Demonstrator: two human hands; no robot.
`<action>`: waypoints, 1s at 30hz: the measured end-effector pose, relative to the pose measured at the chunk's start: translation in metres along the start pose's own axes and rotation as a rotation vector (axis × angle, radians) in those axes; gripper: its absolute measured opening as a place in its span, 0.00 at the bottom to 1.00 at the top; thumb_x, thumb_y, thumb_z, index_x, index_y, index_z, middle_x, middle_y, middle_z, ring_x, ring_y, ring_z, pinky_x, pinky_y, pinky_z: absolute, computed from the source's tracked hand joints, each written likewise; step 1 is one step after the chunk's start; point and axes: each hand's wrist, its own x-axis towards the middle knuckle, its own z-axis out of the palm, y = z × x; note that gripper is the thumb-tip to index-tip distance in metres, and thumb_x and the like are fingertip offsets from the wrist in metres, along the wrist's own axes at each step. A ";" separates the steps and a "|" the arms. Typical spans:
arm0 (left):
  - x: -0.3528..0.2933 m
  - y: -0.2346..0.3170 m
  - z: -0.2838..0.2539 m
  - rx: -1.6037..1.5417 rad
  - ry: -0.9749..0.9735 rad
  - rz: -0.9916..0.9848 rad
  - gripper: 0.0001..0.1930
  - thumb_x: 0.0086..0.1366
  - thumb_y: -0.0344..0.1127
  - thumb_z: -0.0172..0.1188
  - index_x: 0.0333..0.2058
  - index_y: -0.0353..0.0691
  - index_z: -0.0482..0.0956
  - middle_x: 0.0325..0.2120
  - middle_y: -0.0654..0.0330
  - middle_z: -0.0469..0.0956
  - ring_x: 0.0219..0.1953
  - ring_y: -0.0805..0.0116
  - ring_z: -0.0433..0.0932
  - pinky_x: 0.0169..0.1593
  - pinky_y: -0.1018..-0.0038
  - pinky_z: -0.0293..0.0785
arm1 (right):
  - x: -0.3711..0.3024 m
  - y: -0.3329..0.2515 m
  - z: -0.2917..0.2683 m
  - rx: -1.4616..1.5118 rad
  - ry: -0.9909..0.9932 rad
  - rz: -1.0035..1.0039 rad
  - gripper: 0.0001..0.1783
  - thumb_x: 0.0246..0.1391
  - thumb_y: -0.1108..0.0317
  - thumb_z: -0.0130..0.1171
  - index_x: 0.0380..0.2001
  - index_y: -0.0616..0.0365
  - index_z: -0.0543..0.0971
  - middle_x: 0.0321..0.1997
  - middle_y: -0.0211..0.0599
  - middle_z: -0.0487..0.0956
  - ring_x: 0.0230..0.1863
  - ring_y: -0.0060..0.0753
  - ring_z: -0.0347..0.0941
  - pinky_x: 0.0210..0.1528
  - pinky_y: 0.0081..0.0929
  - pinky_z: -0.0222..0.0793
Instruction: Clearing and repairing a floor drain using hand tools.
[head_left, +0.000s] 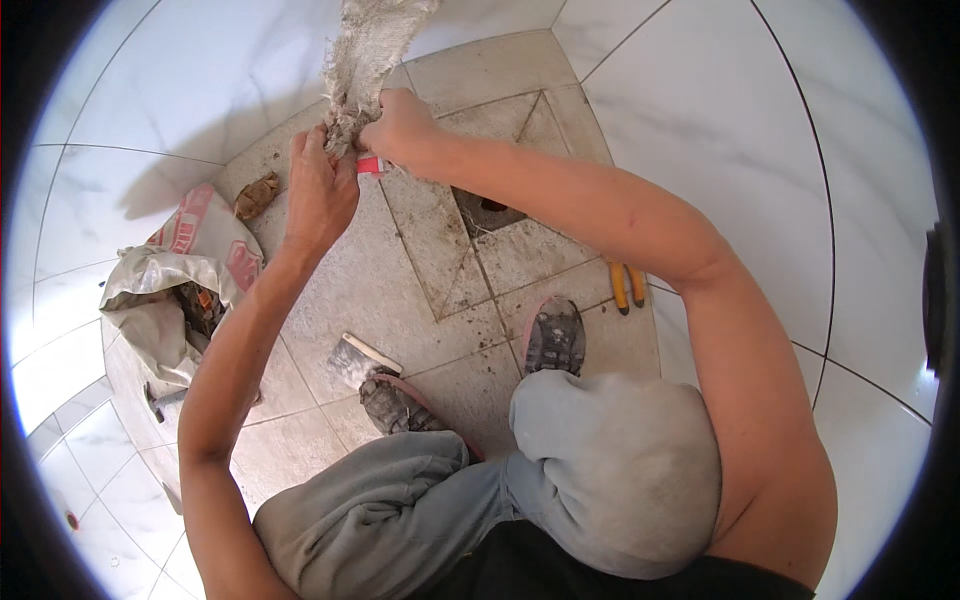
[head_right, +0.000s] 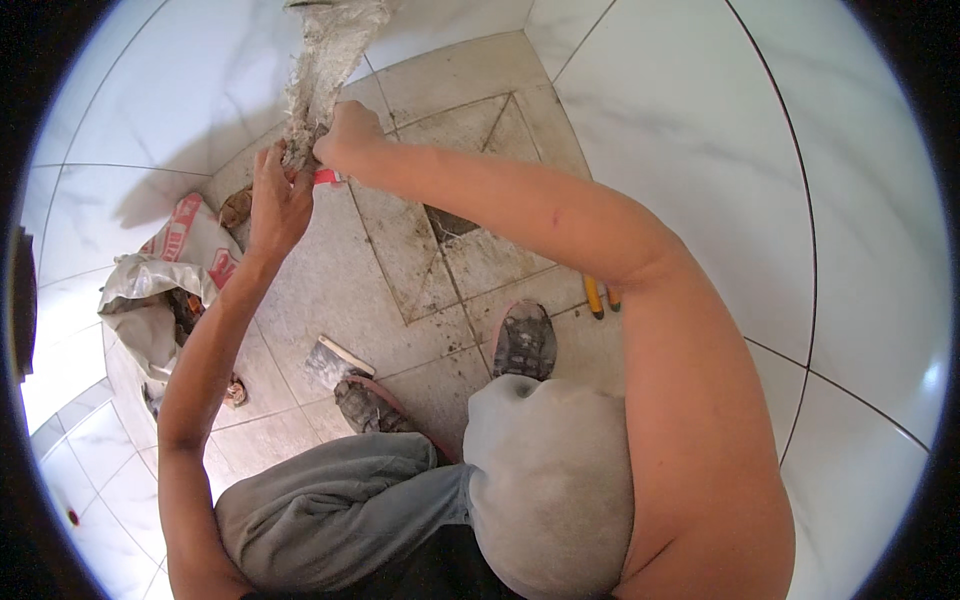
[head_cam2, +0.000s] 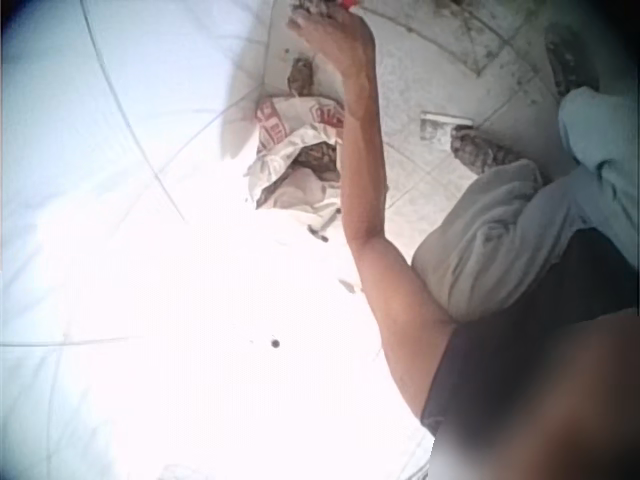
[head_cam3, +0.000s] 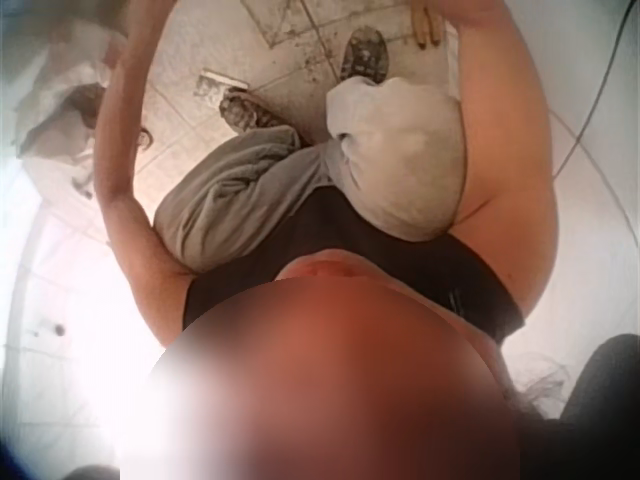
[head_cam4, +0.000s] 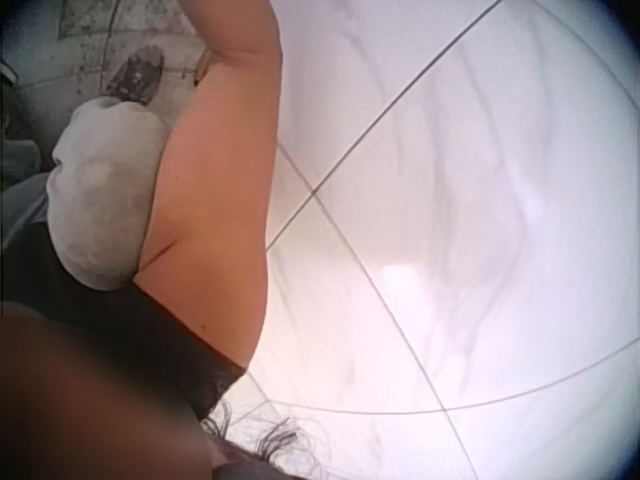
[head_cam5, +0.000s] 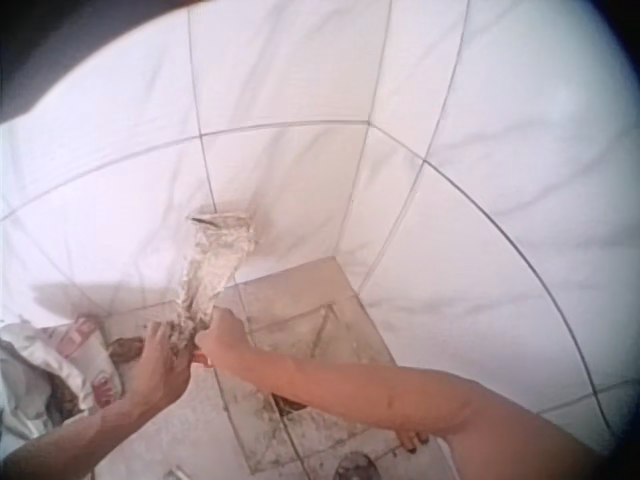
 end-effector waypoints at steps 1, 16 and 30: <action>0.001 0.001 -0.001 -0.081 -0.043 0.067 0.28 0.60 0.30 0.57 0.57 0.22 0.63 0.45 0.39 0.69 0.44 0.44 0.72 0.49 0.59 0.69 | -0.001 -0.001 -0.003 0.023 -0.038 0.023 0.18 0.38 0.68 0.65 0.35 0.68 0.80 0.37 0.60 0.81 0.42 0.56 0.80 0.44 0.40 0.77; 0.000 0.015 0.015 -0.081 -0.215 0.309 0.35 0.59 0.34 0.65 0.61 0.32 0.58 0.51 0.43 0.68 0.54 0.45 0.70 0.57 0.62 0.69 | -0.011 0.003 -0.051 0.550 -0.485 0.239 0.10 0.50 0.68 0.59 0.34 0.64 0.78 0.31 0.38 0.76 0.36 0.37 0.74 0.35 0.36 0.73; 0.007 0.019 -0.018 -0.791 -0.339 -0.169 0.20 0.71 0.40 0.53 0.54 0.33 0.64 0.33 0.59 0.79 0.28 0.76 0.76 0.25 0.80 0.70 | -0.013 0.008 -0.064 0.860 -0.634 0.063 0.18 0.56 0.63 0.61 0.43 0.67 0.78 0.44 0.41 0.77 0.45 0.35 0.76 0.50 0.40 0.75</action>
